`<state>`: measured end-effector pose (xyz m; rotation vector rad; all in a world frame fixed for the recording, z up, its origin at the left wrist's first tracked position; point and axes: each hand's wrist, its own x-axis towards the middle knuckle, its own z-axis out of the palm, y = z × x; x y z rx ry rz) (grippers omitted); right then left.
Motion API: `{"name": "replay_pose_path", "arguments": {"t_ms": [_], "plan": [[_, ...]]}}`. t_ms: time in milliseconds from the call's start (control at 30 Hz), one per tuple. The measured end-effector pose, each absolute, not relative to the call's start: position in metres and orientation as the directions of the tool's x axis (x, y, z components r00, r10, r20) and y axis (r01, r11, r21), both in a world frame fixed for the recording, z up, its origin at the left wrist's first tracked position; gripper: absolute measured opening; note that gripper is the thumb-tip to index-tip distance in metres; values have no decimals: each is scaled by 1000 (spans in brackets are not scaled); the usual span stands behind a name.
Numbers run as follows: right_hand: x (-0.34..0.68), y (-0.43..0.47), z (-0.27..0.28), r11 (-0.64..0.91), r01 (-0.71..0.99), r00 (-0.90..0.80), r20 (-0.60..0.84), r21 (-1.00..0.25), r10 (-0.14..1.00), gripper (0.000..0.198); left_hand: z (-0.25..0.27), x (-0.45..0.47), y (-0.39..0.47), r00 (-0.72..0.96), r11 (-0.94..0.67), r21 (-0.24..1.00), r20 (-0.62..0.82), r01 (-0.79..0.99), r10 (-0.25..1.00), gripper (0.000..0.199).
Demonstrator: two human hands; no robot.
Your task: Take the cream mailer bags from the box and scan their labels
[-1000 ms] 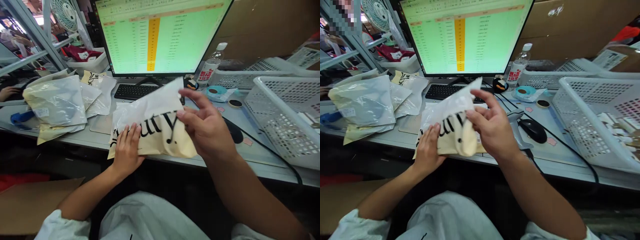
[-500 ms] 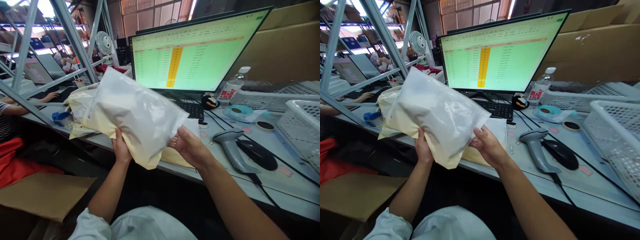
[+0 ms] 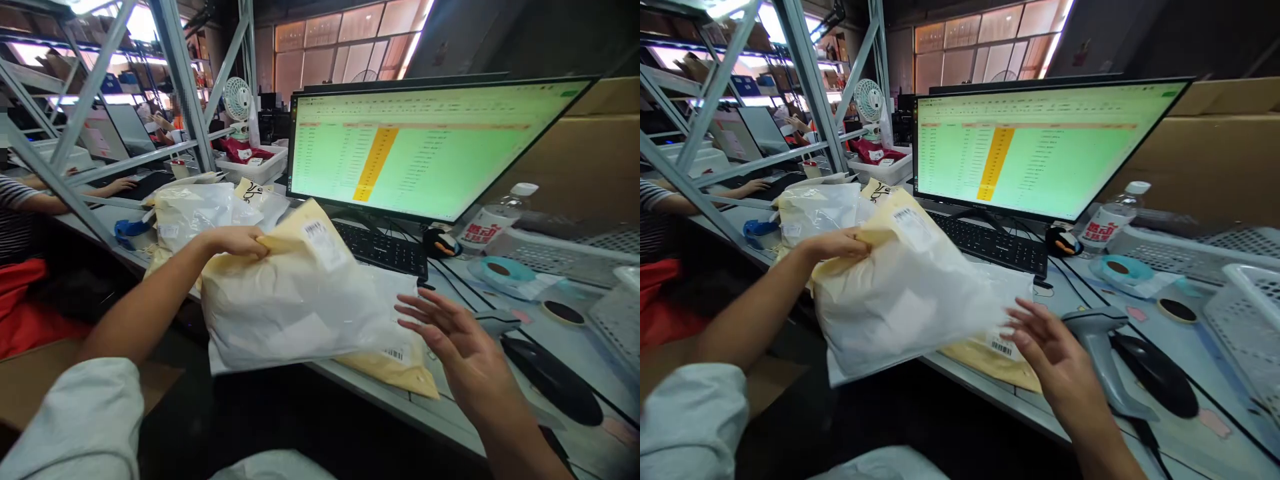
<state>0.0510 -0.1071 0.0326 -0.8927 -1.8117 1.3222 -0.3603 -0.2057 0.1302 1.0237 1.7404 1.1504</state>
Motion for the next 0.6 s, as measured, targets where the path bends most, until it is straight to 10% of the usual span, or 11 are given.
{"name": "replay_pose_path", "arguments": {"t_ms": [200, 367, 467, 600], "plan": [[-51, -59, 47, 156, 201, -561, 17, -967, 827, 100, 147, -354, -101, -79, 305, 715, -331, 629, 940, 25], [-80, -33, 40, -66, 236, -519, -183, -970, 835, 84, 157, -379, -92, 87, 107, 668, -251, 736, 964, 17], [-62, -35, 49, -28, 252, -263, -96, -967, 960, 69, 166, -402, -120, -167, 223, 908, -173, 355, 971, 11], [-50, -63, 74, -98, 259, -256, -166, -961, 952, 70, 151, -375, -170, -708, 202, 958, -286, -203, 646, 4]]}}
